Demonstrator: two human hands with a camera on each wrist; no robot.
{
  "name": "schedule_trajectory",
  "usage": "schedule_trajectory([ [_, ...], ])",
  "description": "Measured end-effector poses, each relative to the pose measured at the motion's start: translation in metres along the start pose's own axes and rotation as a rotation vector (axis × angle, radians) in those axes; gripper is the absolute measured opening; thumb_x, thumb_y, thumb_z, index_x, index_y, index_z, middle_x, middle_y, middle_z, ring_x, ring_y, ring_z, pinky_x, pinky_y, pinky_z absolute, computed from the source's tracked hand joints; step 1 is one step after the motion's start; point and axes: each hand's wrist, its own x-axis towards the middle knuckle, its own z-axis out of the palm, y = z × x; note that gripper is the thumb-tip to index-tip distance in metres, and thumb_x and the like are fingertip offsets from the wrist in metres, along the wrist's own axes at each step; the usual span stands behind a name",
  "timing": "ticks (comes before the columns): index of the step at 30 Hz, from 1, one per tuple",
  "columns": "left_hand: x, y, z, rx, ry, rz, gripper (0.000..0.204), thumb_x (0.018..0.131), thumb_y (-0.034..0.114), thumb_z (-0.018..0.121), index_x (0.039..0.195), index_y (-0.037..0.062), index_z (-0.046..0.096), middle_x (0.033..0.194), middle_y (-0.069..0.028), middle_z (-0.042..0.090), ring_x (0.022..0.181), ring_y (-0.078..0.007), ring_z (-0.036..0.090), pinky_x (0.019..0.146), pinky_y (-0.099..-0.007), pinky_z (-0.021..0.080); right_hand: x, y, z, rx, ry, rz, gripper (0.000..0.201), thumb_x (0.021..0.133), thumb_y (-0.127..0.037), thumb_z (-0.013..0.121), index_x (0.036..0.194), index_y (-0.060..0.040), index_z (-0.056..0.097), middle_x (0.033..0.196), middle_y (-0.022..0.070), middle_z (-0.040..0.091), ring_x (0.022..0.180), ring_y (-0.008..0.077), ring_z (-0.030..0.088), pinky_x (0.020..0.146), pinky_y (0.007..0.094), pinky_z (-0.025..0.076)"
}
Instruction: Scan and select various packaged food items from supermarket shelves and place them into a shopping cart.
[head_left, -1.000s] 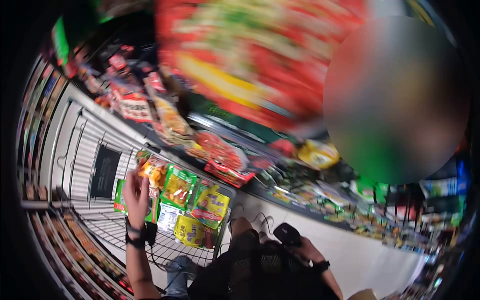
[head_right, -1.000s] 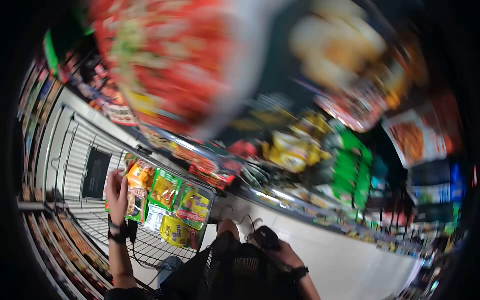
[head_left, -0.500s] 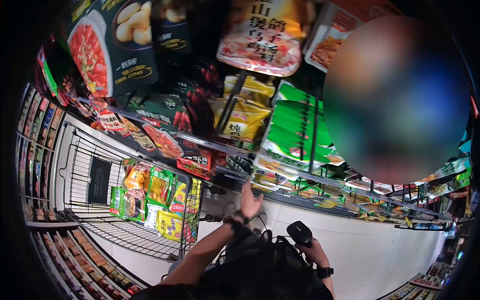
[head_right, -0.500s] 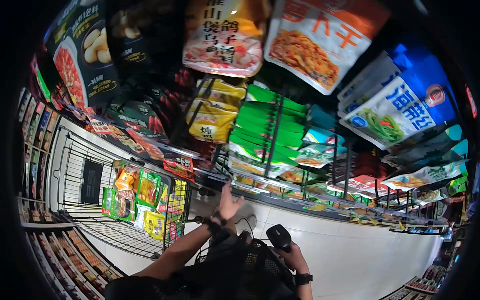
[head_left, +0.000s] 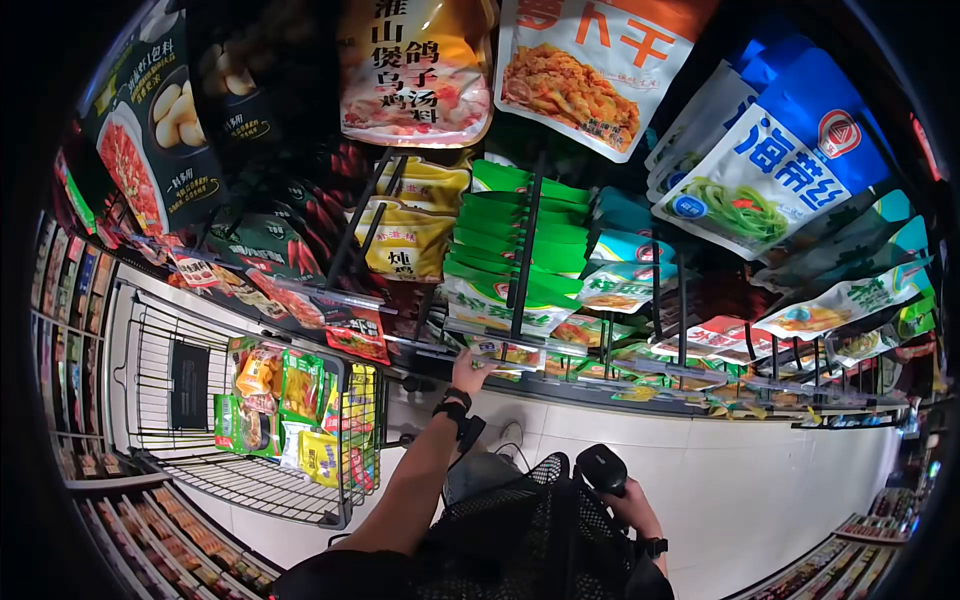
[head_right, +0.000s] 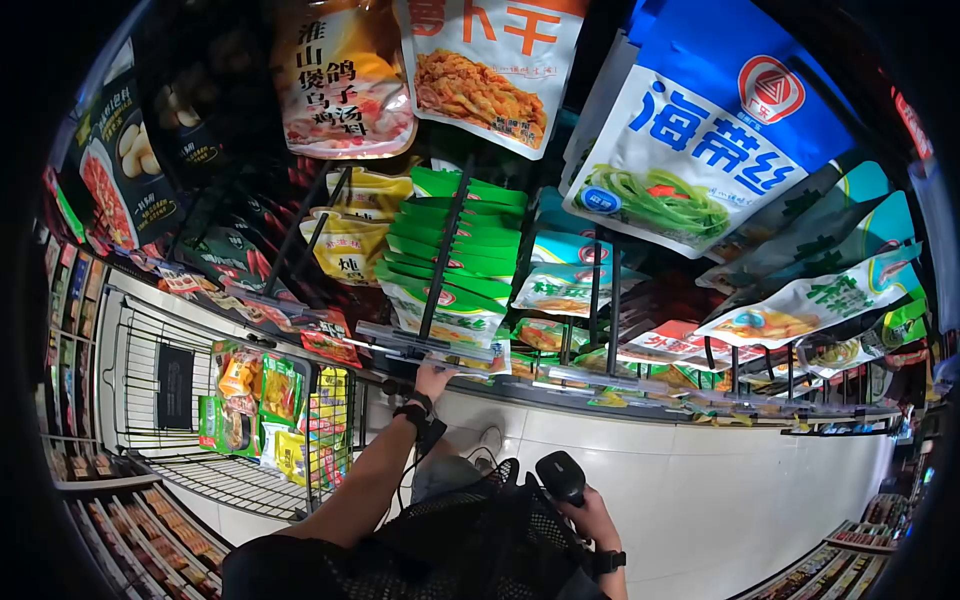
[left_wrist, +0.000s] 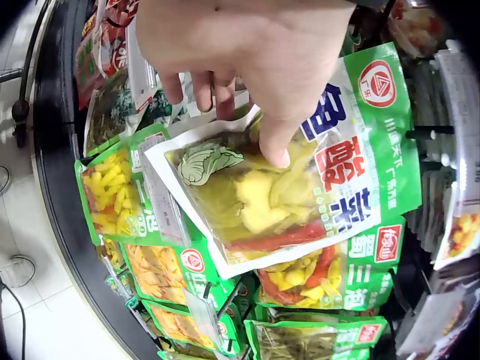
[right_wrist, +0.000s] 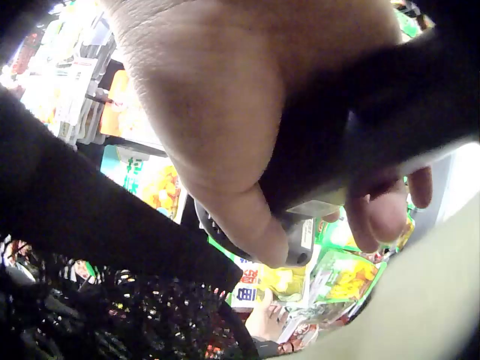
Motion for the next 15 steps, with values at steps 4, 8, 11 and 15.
schedule_trajectory([
  [4,-0.009,0.087,-0.025,0.09,-0.148,-0.163,0.037,0.074,0.03,0.072,0.101,0.0064,0.062,0.087,-0.0164,0.064,0.084,-0.0354,0.06,0.072,-0.0372,0.047,0.009,0.009,0.003,0.025,0.022,-0.22,0.024,0.076,-0.013,0.07,0.094,-0.0003,0.061,0.076,0.0024,0.062,0.068,0.0096,0.054,0.062,0.0264,0.046],
  [8,-0.038,0.091,-0.047,0.096,-0.153,-0.058,0.03,0.082,0.024,0.064,0.102,0.0032,0.059,0.082,-0.0173,0.064,0.076,-0.0355,0.061,0.064,-0.035,0.048,0.013,-0.002,0.012,0.045,-0.033,-0.165,0.025,0.076,-0.014,0.07,0.095,-0.0004,0.061,0.076,0.0034,0.063,0.068,0.0101,0.055,0.063,0.0269,0.046],
  [11,-0.059,0.12,-0.073,-0.101,-0.146,0.021,0.027,0.084,0.023,0.062,0.104,0.0047,0.059,0.078,-0.013,0.063,0.062,-0.0187,0.059,0.06,-0.0306,0.046,0.021,-0.001,0.017,0.024,-0.074,-0.139,0.025,0.076,-0.014,0.07,0.095,-0.0005,0.061,0.076,0.0032,0.063,0.068,0.0106,0.056,0.063,0.0272,0.047],
  [15,-0.096,0.149,-0.104,-0.066,-0.314,-0.068,0.026,0.086,0.021,0.059,0.105,0.0034,0.058,0.076,-0.0095,0.063,0.063,-0.0089,0.053,0.06,-0.0256,0.045,0.021,-0.023,0.026,0.026,-0.107,-0.143,0.023,0.077,-0.014,0.07,0.094,-0.0008,0.061,0.074,0.0025,0.062,0.065,0.0099,0.056,0.06,0.0263,0.046],
])
